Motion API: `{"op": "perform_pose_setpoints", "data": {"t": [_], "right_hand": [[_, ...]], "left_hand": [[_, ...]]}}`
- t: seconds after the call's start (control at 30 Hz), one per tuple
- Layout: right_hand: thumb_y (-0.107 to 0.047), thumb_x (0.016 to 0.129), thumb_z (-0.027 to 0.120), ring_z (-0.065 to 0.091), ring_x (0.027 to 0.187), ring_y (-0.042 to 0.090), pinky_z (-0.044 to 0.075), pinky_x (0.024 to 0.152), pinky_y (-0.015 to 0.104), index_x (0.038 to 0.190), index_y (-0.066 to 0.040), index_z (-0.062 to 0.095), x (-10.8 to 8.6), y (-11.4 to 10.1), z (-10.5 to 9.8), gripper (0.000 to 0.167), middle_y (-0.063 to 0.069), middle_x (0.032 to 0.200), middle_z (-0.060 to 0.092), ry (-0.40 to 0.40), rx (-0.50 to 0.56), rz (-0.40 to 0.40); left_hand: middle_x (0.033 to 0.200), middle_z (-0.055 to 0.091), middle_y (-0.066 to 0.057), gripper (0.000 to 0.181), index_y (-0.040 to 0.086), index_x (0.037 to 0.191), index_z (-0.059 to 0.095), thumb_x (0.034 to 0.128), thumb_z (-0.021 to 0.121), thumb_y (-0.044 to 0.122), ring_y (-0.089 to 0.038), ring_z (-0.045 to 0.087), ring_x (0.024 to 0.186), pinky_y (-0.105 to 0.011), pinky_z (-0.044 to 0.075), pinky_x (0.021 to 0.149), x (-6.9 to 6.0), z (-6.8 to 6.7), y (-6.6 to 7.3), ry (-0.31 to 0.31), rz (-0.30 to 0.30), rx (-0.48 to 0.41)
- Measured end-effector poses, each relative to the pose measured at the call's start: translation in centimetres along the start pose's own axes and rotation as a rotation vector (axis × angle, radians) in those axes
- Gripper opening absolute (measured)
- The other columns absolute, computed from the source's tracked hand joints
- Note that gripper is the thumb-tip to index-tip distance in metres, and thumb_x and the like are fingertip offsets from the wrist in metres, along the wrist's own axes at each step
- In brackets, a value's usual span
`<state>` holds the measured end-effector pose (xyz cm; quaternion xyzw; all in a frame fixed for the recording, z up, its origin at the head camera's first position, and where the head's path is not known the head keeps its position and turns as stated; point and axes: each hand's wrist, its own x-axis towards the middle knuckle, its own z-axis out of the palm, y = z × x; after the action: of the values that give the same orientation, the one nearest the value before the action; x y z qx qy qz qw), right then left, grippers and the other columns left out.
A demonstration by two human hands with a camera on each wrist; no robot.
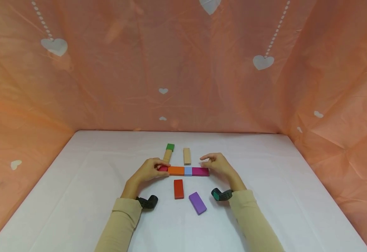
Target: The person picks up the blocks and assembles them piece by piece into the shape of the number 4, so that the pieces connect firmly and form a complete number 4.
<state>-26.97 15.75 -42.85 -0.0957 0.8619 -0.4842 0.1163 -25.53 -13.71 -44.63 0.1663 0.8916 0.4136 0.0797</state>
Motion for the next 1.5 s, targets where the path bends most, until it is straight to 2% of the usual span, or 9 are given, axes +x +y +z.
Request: {"op": "perform_pose_setpoints", "data": {"t": [0.27, 0.6, 0.9, 1.2, 1.43, 1.5], "right_hand": [[-0.017, 0.087, 0.07, 0.045, 0.063, 0.012, 0.038, 0.063, 0.022, 0.118, -0.001, 0.066, 1.2, -0.4, 0.2, 0.035, -0.004, 0.061, 0.047, -0.016, -0.01, 0.063], [-0.01, 0.087, 0.069, 0.047, 0.058, 0.009, 0.04, 0.058, 0.019, 0.117, 0.008, 0.063, 2.6, -0.5, 0.5, 0.035, -0.006, 0.055, 0.047, -0.04, 0.067, 0.006], [-0.019, 0.087, 0.07, 0.048, 0.062, 0.012, 0.04, 0.059, 0.02, 0.12, -0.003, 0.065, 3.5, -1.1, 0.7, 0.036, -0.003, 0.062, 0.048, -0.04, 0.011, 0.104], [-0.016, 0.087, 0.069, 0.049, 0.061, 0.01, 0.039, 0.058, 0.02, 0.123, 0.001, 0.061, 4.2, -1.1, 0.9, 0.041, -0.004, 0.062, 0.05, -0.057, -0.01, 0.035], [-0.017, 0.086, 0.069, 0.048, 0.058, 0.009, 0.041, 0.058, 0.02, 0.125, 0.003, 0.06, 4.6, -1.4, 1.0, 0.044, -0.002, 0.062, 0.054, -0.076, -0.029, 0.002], [-0.019, 0.087, 0.069, 0.049, 0.06, 0.009, 0.041, 0.059, 0.02, 0.126, 0.001, 0.059, 4.8, -1.4, 1.1, 0.045, -0.002, 0.064, 0.055, -0.083, -0.034, 0.02]], "left_hand": [[0.097, 0.063, -0.013, 0.03, 0.005, 0.107, 0.073, 0.0794, 0.078, 0.015, -0.018, 0.046, 0.085, -0.021, 0.037, 0.071, 0.1, 0.0, 0.0, -0.002, 0.031, 0.006], [0.098, 0.065, -0.013, 0.03, 0.006, 0.106, 0.073, 0.0788, 0.079, 0.016, -0.018, 0.047, 0.086, -0.021, 0.037, 0.073, 0.1, 0.0, 0.0, 0.004, 0.037, 0.017], [0.097, 0.064, -0.013, 0.03, 0.006, 0.106, 0.073, 0.0784, 0.079, 0.017, -0.017, 0.047, 0.087, -0.022, 0.036, 0.073, 0.1, 0.0, 0.0, 0.001, 0.026, 0.016], [0.108, 0.067, -0.014, 0.028, 0.007, 0.106, 0.074, 0.0797, 0.078, 0.016, -0.018, 0.05, 0.093, -0.024, 0.043, 0.083, 0.1, 0.1, -0.1, 0.001, 0.017, 0.005], [0.106, 0.067, -0.014, 0.028, 0.006, 0.105, 0.073, 0.0791, 0.078, 0.015, -0.018, 0.05, 0.091, -0.022, 0.041, 0.079, 0.2, 0.1, -0.2, 0.005, 0.024, 0.003], [0.105, 0.067, -0.014, 0.028, 0.006, 0.105, 0.073, 0.0792, 0.078, 0.015, -0.017, 0.05, 0.091, -0.022, 0.041, 0.079, 0.1, 0.1, -0.2, 0.006, 0.024, 0.006]]}}
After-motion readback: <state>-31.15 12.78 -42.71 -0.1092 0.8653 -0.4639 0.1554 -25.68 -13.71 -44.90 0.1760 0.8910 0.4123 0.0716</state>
